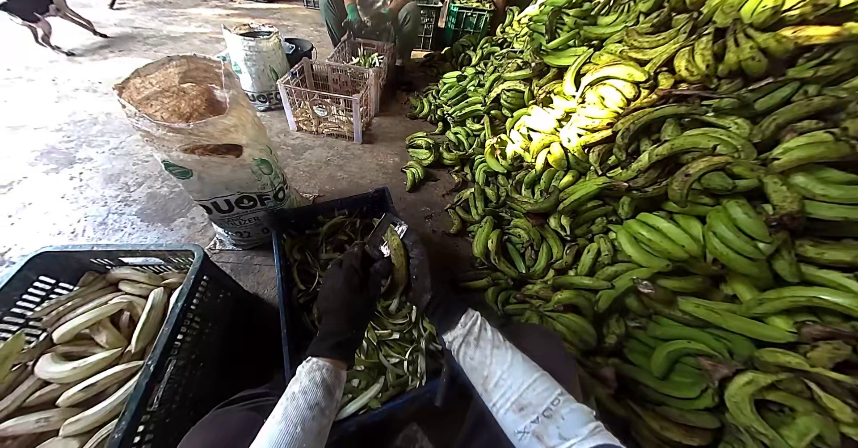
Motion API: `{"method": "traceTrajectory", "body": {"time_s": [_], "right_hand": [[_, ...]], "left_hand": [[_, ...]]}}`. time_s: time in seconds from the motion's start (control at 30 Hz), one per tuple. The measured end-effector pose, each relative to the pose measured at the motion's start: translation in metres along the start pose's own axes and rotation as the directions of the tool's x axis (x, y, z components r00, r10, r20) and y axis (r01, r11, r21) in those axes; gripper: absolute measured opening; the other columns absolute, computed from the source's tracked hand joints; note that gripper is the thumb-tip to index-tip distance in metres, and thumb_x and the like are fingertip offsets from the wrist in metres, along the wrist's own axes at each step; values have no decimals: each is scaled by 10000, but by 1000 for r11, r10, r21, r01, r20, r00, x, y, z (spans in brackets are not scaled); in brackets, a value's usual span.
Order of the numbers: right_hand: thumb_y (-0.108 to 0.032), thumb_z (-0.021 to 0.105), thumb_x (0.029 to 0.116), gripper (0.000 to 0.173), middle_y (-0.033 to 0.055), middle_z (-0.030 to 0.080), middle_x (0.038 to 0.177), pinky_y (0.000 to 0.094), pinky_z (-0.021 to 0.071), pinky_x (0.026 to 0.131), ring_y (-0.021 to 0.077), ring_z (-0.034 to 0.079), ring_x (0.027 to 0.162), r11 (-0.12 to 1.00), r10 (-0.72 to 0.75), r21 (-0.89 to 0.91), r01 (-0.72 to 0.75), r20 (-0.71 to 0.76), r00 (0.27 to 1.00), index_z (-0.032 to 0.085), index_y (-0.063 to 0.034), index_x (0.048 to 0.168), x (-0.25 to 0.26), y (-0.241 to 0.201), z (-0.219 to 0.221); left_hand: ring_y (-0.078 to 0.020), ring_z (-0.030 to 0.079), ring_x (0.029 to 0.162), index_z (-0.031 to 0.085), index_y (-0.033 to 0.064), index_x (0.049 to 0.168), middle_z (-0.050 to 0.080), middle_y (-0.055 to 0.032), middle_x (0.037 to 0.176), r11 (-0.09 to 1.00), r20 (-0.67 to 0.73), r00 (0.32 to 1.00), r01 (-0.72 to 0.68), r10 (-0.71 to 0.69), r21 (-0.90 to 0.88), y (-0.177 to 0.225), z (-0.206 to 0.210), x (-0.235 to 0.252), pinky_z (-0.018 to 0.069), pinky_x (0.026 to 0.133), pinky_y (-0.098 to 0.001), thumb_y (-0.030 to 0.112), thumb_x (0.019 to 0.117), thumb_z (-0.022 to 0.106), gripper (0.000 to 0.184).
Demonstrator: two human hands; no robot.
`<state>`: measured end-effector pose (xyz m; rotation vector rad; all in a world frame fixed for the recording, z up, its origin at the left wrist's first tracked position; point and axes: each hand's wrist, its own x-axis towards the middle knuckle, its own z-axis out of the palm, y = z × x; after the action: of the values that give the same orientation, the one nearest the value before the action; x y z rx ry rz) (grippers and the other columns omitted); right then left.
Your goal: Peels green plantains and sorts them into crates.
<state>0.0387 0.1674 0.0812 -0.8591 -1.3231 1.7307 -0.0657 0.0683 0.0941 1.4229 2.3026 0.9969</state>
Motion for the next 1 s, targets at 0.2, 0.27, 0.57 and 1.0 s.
{"method": "traceTrajectory", "body": {"time_s": [0.2, 0.27, 0.57, 1.0], "right_hand": [[-267, 329, 1104, 443, 161, 651, 1215, 341, 499, 987, 167, 615, 1102, 922, -133, -353, 158, 92, 987, 605, 6, 1317, -6, -8, -8], [-239, 325, 1094, 404, 91, 673, 994, 267, 552, 818, 104, 641, 882, 983, -108, -141, 118, 75, 991, 631, -3, 1215, -1, -3, -12], [-356, 334, 1087, 408, 37, 642, 727, 246, 553, 520, 100, 621, 576, 850, 176, 458, -260, 218, 960, 639, -97, 1009, 16, -24, -63], [-350, 311, 1091, 443, 51, 608, 689, 235, 525, 449, 102, 585, 505, 824, 254, 414, -387, 341, 905, 620, -63, 958, -3, -27, -48]], "left_hand": [[-229, 674, 984, 570, 93, 1373, 685, -130, 1104, 876, 58, 963, 264, -264, -404, -8, -16, 16, 557, 879, -476, 419, 1076, 476, 451], [-210, 677, 955, 561, 135, 1372, 679, -109, 1077, 802, 72, 936, 333, -344, -495, -18, -25, 20, 570, 846, -467, 490, 1071, 458, 476], [-208, 665, 1113, 627, 142, 1365, 686, -74, 1230, 959, 184, 947, -235, 262, -155, -23, -24, -8, 544, 971, -480, 540, 1025, 490, 541], [-275, 682, 960, 597, 86, 1319, 694, -135, 1065, 956, 20, 981, 194, -194, -219, -10, -18, 16, 545, 876, -541, 419, 1035, 573, 438]]}}
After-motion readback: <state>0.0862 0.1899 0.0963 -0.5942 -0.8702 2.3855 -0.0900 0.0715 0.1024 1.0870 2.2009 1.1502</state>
